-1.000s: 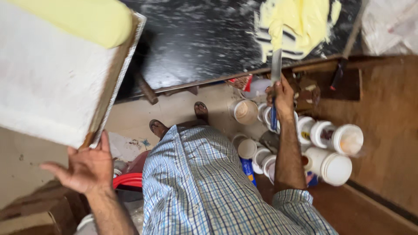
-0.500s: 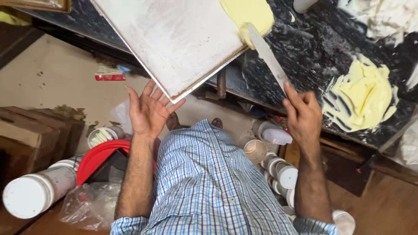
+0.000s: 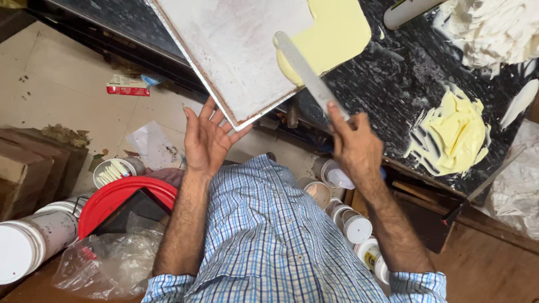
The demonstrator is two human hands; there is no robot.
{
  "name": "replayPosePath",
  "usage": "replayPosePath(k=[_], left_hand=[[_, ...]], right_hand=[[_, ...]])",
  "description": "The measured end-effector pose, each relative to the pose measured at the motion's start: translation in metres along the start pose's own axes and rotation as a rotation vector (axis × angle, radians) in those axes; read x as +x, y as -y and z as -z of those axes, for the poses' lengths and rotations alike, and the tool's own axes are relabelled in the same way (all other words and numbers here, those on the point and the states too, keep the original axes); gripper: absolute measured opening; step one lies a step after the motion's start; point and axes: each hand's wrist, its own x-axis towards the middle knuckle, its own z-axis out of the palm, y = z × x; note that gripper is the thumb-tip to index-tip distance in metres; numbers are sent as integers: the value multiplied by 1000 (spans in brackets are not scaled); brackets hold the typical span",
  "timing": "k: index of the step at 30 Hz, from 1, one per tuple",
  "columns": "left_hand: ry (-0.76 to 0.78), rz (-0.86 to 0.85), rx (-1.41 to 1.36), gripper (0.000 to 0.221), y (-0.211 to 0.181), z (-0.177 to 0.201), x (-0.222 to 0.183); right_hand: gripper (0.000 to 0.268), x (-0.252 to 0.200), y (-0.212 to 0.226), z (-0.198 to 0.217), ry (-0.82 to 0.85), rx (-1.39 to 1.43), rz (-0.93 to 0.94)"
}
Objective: The person frosts a cake by spreading a pale yellow cream across its top surface with a long palette knife.
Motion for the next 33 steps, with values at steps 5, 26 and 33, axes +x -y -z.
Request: replayPosePath(k=[5,26,33], left_hand=[[-6,10,-16,102,1,1,0],[-71,-24,5,111,-13,0,-8],[-32,-21,260,112,-21,-29,-11]], right_hand=[[43,23,-43,12,-81,-238,-288],[47,-68,-82,-13,-399,-45,-475],[46,-184,-198,-55,-393,153,-866]])
